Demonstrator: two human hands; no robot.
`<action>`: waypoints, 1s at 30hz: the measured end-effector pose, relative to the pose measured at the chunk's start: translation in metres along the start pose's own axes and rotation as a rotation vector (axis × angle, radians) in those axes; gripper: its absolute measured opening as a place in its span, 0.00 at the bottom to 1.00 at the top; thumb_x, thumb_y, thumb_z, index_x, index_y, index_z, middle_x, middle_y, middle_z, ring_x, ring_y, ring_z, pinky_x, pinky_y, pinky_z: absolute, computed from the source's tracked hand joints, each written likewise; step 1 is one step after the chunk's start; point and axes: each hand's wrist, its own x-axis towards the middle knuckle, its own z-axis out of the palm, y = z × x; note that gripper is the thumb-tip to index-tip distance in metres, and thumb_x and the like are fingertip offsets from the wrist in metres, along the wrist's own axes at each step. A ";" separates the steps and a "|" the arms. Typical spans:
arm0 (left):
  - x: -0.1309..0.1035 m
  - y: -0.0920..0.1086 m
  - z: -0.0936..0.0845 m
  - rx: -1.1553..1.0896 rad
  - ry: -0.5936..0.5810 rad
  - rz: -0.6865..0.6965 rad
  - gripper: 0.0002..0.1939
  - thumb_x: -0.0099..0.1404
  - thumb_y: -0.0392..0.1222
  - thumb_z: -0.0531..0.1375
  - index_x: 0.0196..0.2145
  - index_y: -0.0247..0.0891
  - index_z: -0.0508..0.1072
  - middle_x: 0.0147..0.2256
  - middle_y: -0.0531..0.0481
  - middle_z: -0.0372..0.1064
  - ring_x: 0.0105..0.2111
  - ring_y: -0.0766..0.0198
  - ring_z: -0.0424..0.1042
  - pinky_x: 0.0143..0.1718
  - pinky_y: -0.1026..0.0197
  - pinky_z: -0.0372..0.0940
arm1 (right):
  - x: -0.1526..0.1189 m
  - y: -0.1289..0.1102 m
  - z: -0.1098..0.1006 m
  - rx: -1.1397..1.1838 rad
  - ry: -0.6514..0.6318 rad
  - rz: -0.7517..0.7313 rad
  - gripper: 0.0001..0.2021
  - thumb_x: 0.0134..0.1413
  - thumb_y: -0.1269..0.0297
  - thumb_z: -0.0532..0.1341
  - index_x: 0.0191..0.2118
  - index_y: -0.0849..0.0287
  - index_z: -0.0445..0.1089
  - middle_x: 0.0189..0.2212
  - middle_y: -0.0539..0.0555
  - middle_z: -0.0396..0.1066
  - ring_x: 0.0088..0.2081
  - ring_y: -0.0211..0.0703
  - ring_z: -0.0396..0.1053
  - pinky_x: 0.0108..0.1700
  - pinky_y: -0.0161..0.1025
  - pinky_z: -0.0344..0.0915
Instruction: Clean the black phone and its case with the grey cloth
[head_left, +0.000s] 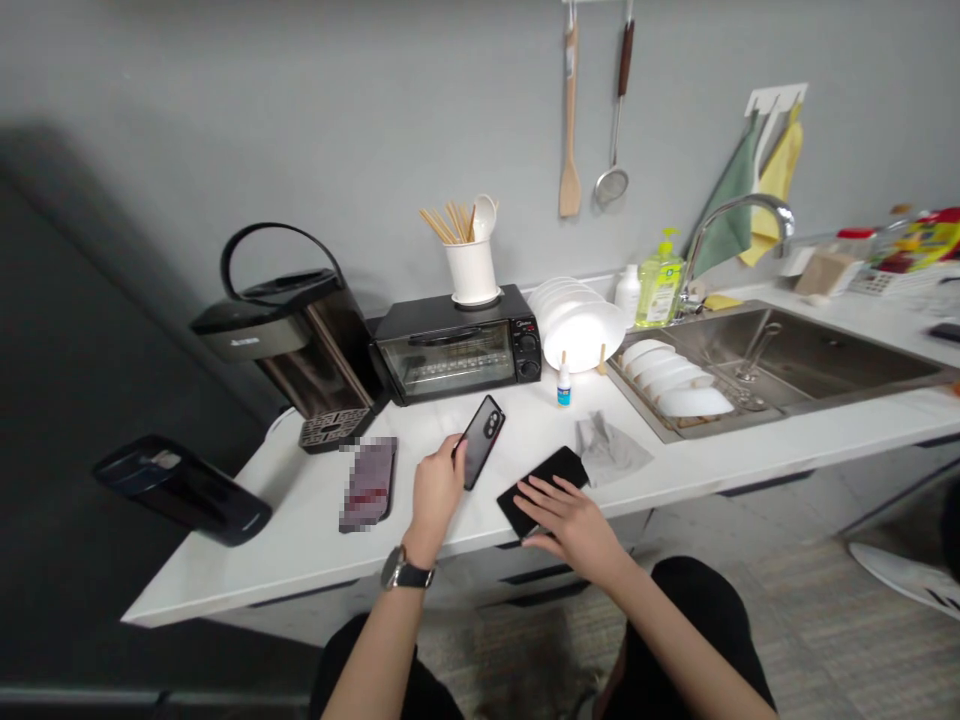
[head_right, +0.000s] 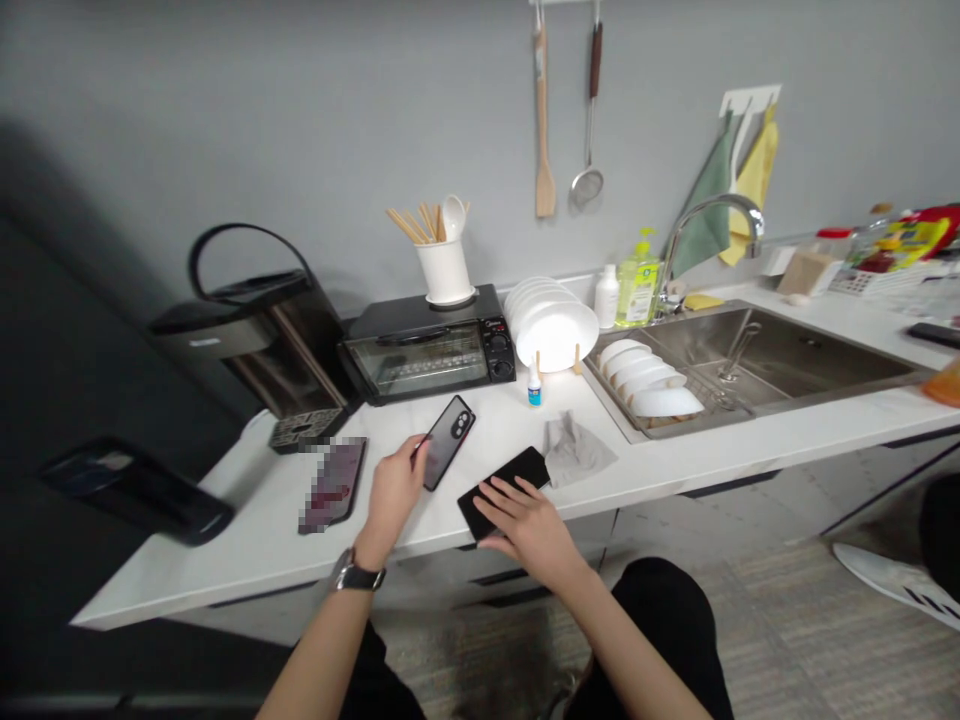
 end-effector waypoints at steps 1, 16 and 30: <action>-0.006 -0.002 -0.001 -0.026 0.000 -0.031 0.19 0.79 0.47 0.51 0.59 0.41 0.74 0.35 0.45 0.81 0.32 0.54 0.80 0.36 0.60 0.68 | -0.002 0.003 0.001 -0.027 0.002 -0.044 0.23 0.67 0.64 0.64 0.65 0.56 0.68 0.65 0.59 0.68 0.66 0.54 0.66 0.66 0.57 0.64; -0.030 -0.011 0.014 -0.277 -0.029 0.136 0.16 0.71 0.35 0.60 0.52 0.48 0.81 0.40 0.48 0.75 0.42 0.58 0.74 0.44 0.59 0.68 | 0.040 -0.018 -0.012 0.153 0.296 -0.261 0.31 0.71 0.78 0.51 0.73 0.51 0.55 0.62 0.56 0.72 0.68 0.45 0.64 0.69 0.54 0.62; -0.038 -0.037 0.008 -0.743 0.011 -0.142 0.21 0.78 0.48 0.47 0.55 0.40 0.75 0.42 0.45 0.83 0.43 0.57 0.82 0.49 0.54 0.73 | 0.067 -0.021 0.026 0.397 0.013 -0.065 0.25 0.65 0.63 0.67 0.66 0.51 0.69 0.62 0.55 0.72 0.66 0.47 0.67 0.68 0.49 0.64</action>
